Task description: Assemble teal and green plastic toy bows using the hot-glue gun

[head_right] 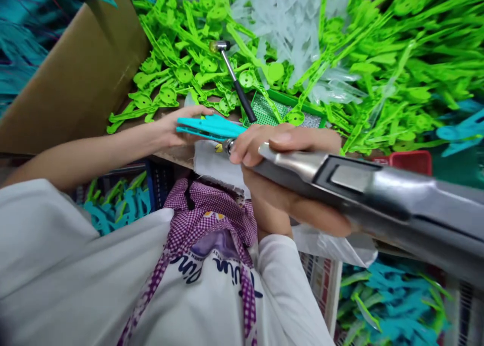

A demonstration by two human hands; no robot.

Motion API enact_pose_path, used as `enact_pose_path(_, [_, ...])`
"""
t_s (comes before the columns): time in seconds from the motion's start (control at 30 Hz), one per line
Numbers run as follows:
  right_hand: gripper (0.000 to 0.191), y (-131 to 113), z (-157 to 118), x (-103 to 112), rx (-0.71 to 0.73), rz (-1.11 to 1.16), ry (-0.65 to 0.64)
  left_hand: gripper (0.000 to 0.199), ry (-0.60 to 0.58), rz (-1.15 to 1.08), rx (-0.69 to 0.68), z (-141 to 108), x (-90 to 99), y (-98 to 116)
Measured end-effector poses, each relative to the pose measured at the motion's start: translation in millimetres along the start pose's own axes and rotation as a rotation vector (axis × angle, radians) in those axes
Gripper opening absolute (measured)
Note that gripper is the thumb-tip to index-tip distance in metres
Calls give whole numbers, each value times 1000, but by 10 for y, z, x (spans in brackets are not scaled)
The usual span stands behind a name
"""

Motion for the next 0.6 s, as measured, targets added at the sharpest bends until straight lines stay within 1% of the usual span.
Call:
enact_pose_path(0.07, [18,54,13,-76,262,-16,128,20,30,11,-18,-4,-5,22])
enact_pose_path(0.1, [19,123,11,-110,337,-25,174,20,41,16,-23,-6,-6,20])
enact_pose_path(0.13, [22,214,8,-135,342,-34,189,19,47,20,-27,-8,-6,13])
enact_pose_path(0.17, [26,315,1,-148,293,-42,177,18,47,23,-30,-11,-8,6])
enact_pose_path(0.27, [38,586,-48,-132,86,-62,104,17,40,13,-41,-23,-24,-8])
enact_pose_path(0.33, [41,700,-88,-120,21,-99,116,18,52,2,-46,-33,-41,-6])
enact_pose_path(0.43, [39,766,-126,-160,42,-174,187,14,96,1,-47,-47,-65,5])
enact_pose_path(0.53, [36,750,-157,-214,99,-180,234,13,88,-18,-51,-37,-80,6])
enact_pose_path(0.57, [36,736,-166,-218,92,-174,237,13,76,-33,-60,-26,-78,3])
enact_pose_path(0.6, [38,726,-169,-219,39,-173,211,13,62,-48,-71,-11,-73,-3])
Point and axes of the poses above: each hand's wrist, its own z-axis towards the middle knuckle, its own x-axis out of the back of the hand, y = z × x, the point moved 2 cm from there along z, towards the middle knuckle, and after that the axes turned 9 degrees about -y, right-handed, at the moved point
